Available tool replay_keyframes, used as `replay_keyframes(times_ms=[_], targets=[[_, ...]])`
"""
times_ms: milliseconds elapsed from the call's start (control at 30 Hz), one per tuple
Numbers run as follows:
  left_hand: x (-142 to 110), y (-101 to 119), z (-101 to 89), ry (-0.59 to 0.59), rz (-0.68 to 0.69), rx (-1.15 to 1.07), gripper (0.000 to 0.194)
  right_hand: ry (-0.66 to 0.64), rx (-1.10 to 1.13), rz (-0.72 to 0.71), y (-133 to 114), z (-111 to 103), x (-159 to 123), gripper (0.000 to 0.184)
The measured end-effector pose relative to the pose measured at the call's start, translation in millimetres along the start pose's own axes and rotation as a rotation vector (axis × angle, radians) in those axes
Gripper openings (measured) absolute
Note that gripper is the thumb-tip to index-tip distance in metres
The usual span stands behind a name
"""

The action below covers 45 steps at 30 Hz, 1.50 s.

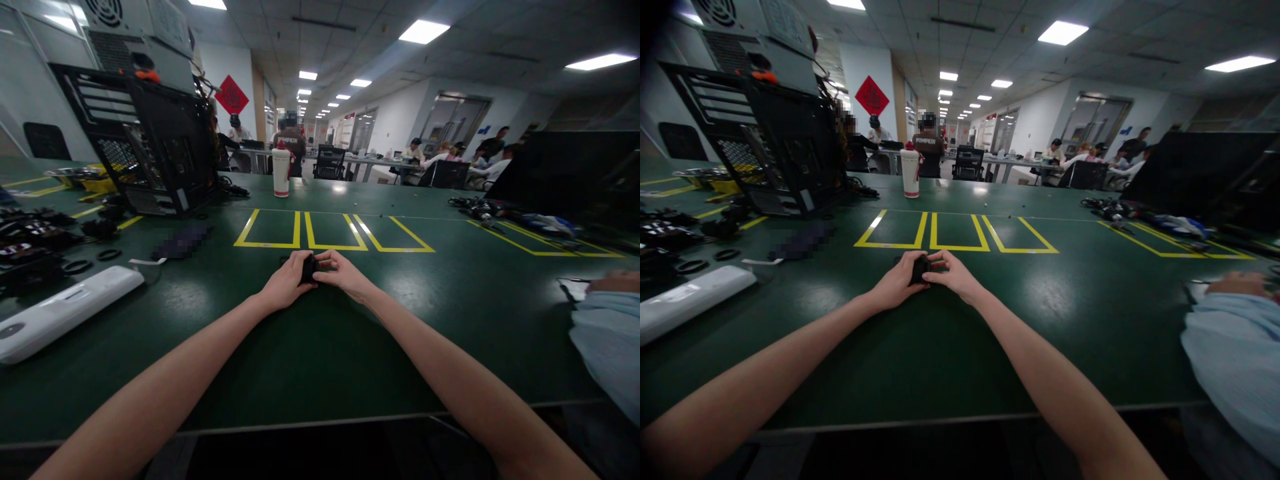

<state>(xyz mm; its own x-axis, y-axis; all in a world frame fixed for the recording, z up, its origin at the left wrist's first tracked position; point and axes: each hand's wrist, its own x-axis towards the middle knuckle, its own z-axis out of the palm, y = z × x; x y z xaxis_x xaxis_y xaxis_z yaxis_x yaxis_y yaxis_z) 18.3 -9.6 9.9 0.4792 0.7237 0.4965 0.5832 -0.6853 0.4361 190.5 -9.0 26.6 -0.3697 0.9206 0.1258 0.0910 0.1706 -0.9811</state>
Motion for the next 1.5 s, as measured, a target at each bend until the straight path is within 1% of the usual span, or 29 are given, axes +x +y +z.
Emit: replay_keyframes(times_ms=[67,133,300,333,433,500,567,700,767,867,1067,1200,1267,1400,1500], targets=[[-0.2,0.2,-0.2,0.005,0.004,-0.003,0.061,0.028,0.042,0.018,0.4,2.0,1.0,0.029],[-0.5,0.0,-0.3,0.008,0.006,-0.001,0.061,0.045,0.074,0.029,0.2,3.7,2.1,0.025],[-0.5,-1.1,0.9,0.009,0.005,0.005,0.062,0.022,0.075,0.085,-1.3,2.1,3.4,0.033],[-0.3,-1.4,1.4,0.013,0.009,0.004,0.062,0.015,0.053,0.073,-1.7,1.2,3.1,0.034],[0.4,-2.3,2.4,0.019,0.018,0.004,0.062,0.003,-0.030,-0.025,-3.2,-0.8,1.4,0.037],[0.6,-2.9,2.8,0.017,0.014,0.007,0.062,-0.008,-0.047,-0.057,-3.9,-0.4,0.0,0.039],[0.5,-3.4,2.8,0.015,0.008,0.011,0.062,-0.004,-0.025,-0.037,-3.6,1.3,-0.6,0.035],[-0.2,-3.5,2.3,0.013,0.013,0.009,0.063,0.047,0.039,-0.013,-1.0,5.4,1.5,0.023],[-0.4,-3.3,2.2,0.013,0.012,0.013,0.063,0.063,0.045,0.003,-0.3,6.0,3.2,0.026],[-0.3,-3.0,2.3,0.019,0.010,0.014,0.063,0.041,0.043,0.059,-1.1,4.3,3.9,0.032],[-0.6,-1.6,0.5,0.004,-0.003,0.015,0.060,0.010,-0.006,-0.019,-4.4,2.4,-1.2,0.042],[-0.5,-1.6,0.0,0.004,0.006,0.010,0.062,0.049,0.015,-0.005,-2.5,5.8,-0.1,0.028],[0.0,-2.6,1.0,0.011,0.008,0.014,0.063,0.065,0.035,0.000,-0.9,7.0,1.8,0.024],[0.5,-4.1,3.1,0.023,0.014,0.027,0.063,0.061,0.050,0.047,-0.2,6.4,3.3,0.029],[0.0,-2.9,2.2,0.012,0.009,0.023,0.062,0.030,0.003,0.020,-1.4,4.2,1.6,0.034]])
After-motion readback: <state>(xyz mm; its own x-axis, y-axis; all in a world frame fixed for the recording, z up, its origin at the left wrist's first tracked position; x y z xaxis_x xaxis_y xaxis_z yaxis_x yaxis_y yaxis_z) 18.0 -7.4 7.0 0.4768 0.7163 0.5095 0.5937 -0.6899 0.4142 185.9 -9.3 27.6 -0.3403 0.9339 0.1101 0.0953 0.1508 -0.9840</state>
